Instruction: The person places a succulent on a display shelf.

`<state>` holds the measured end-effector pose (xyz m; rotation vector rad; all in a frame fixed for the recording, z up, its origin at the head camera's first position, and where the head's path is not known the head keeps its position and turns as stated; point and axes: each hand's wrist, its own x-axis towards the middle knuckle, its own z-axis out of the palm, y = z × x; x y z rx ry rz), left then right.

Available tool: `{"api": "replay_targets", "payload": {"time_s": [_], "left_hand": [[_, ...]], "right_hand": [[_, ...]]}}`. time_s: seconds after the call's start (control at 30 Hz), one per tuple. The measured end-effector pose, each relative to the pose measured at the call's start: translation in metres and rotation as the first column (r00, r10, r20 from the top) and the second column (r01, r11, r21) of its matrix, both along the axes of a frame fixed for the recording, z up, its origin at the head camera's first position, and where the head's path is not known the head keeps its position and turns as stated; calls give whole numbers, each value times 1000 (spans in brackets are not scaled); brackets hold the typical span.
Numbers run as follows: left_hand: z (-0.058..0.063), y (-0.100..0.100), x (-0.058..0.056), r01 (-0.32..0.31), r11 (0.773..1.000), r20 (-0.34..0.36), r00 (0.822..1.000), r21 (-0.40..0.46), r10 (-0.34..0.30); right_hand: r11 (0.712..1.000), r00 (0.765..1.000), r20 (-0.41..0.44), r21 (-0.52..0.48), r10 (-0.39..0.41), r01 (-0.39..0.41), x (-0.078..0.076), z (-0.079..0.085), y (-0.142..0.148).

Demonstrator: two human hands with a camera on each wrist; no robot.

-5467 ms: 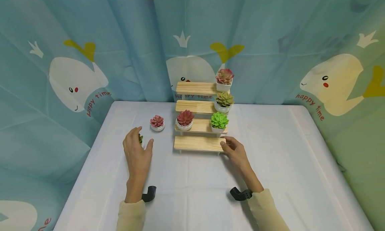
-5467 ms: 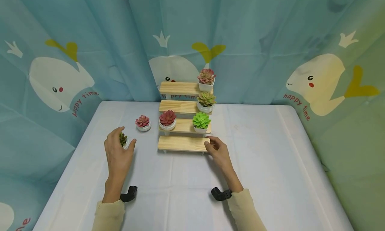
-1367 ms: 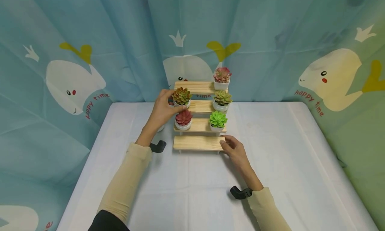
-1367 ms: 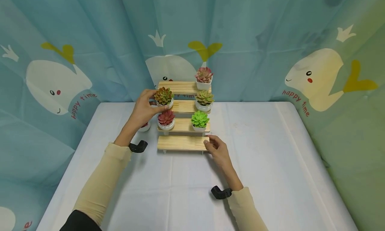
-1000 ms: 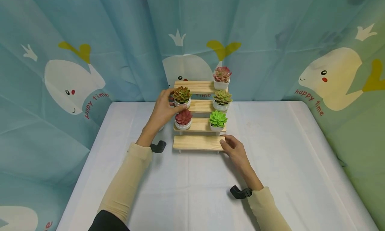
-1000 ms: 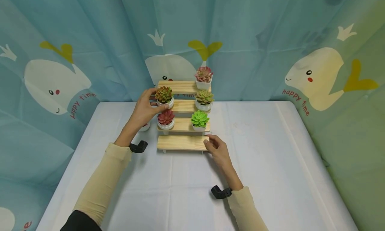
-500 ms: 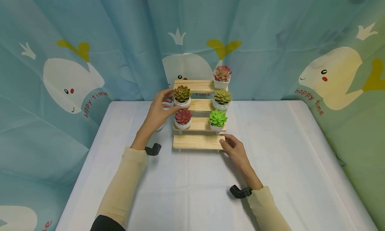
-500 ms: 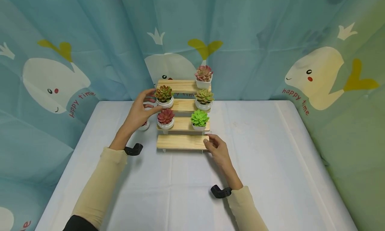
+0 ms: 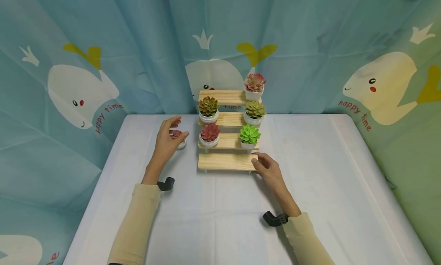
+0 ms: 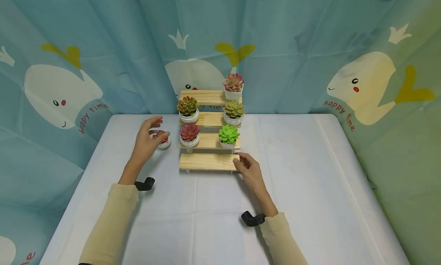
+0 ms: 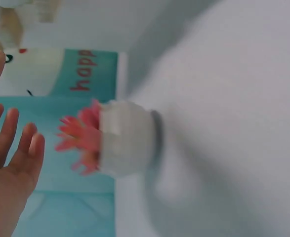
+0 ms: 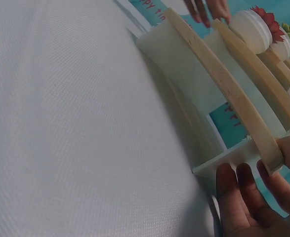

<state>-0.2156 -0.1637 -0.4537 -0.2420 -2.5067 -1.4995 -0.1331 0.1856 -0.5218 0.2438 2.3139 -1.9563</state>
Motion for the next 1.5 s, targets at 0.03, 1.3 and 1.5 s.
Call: {"api": "replay_targets", "payload": {"time_s": [0.03, 1.3, 1.5], "left_hand": [[-4, -2, 1, -12, 1000, -5, 1000, -18, 12], [-48, -17, 0, -82, 981, 214, 969, -178, 120], [-49, -17, 0, -91, 980, 202, 971, -175, 126]], "right_hand": [[1000, 1000, 1, -2, 2, -2, 0, 0, 0], [999, 1000, 22, -38, 8, -7, 1, 1, 0], [999, 1000, 17, -39, 12, -11, 3, 0, 1]]}}
